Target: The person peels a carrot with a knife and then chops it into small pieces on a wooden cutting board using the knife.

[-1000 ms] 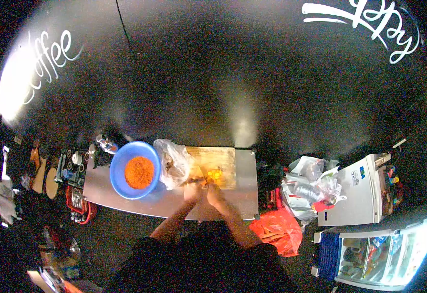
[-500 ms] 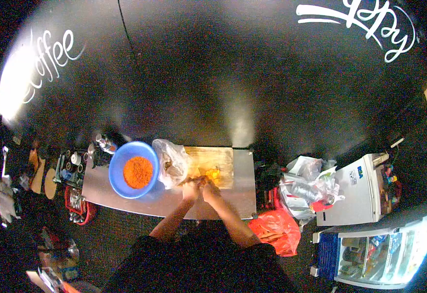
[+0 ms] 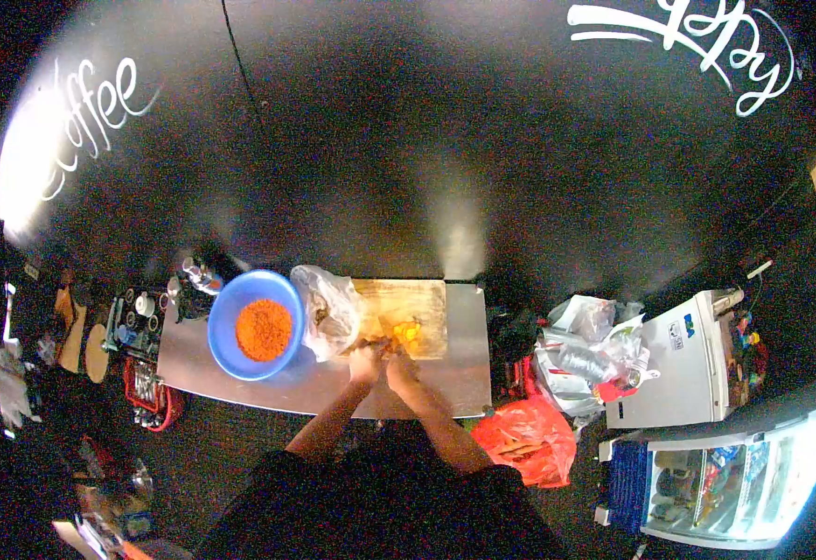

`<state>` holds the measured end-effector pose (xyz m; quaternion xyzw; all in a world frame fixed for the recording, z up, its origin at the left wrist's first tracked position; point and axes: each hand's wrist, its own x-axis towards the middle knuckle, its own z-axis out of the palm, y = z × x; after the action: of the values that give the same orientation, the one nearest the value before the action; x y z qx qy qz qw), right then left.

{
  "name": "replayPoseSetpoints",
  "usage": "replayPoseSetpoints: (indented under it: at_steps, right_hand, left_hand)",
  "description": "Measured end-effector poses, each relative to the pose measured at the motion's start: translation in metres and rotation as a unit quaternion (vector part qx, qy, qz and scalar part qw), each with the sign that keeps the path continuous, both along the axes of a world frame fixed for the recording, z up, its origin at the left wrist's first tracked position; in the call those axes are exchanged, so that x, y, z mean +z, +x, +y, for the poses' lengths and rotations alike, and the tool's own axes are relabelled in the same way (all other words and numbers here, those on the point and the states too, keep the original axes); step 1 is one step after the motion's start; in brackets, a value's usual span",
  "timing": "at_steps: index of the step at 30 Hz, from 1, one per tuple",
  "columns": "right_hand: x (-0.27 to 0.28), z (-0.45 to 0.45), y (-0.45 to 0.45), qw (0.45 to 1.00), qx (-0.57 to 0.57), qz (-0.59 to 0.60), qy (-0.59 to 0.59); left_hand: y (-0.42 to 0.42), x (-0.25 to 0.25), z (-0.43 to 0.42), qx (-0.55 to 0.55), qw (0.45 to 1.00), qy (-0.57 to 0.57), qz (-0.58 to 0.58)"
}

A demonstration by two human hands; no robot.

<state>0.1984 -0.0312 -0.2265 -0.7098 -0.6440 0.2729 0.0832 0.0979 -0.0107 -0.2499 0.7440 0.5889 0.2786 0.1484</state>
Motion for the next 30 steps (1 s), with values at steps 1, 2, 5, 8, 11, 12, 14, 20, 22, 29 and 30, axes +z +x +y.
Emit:
replayPoseSetpoints:
  at_steps: [1, 2, 5, 8, 11, 12, 14, 20, 22, 29, 30]
  right_hand:
    - [-0.004, -0.001, 0.000, 0.999, 0.020, -0.028, -0.002]
    - [-0.008, -0.002, -0.001, 0.999, 0.019, -0.028, -0.003]
    - [-0.027, -0.006, -0.004, 1.000, -0.024, 0.002, 0.017]
    - [-0.046, -0.012, -0.008, 0.989, -0.005, -0.102, 0.108]
    - [-0.044, -0.009, -0.007, 0.990, -0.052, -0.066, 0.114]
    - [-0.045, -0.008, -0.003, 0.991, -0.040, -0.058, 0.112]
    - [-0.048, -0.004, 0.005, 0.992, -0.029, -0.050, 0.111]
    - [-0.024, 0.005, 0.020, 0.998, -0.040, 0.026, 0.046]
    - [-0.028, 0.004, 0.019, 0.992, 0.008, 0.046, 0.114]
    - [-0.012, 0.001, 0.018, 0.998, 0.027, 0.026, 0.052]
    - [-0.015, 0.004, 0.020, 0.992, 0.052, -0.008, 0.115]
  left_hand:
    - [0.000, 0.001, 0.000, 0.003, 1.000, -0.011, -0.008]
    - [0.000, 0.003, -0.001, 0.002, 1.000, -0.012, -0.007]
    - [0.000, 0.008, 0.000, 0.007, 0.999, -0.034, 0.022]
    - [0.002, 0.014, -0.002, 0.010, 0.999, -0.023, 0.046]
    - [-0.001, -0.002, -0.001, 0.000, 0.999, 0.002, 0.032]
    - [-0.003, -0.003, -0.002, -0.008, 0.999, 0.018, 0.031]
    - [-0.004, -0.004, -0.002, -0.017, 0.999, 0.035, 0.030]
    - [-0.005, 0.004, -0.009, -0.020, 0.997, -0.045, 0.067]
    - [-0.005, 0.010, -0.012, -0.022, 0.996, -0.053, 0.065]
    - [-0.006, 0.005, -0.007, -0.010, 0.995, -0.092, 0.043]
    - [-0.006, 0.003, -0.006, -0.006, 0.996, -0.074, 0.042]
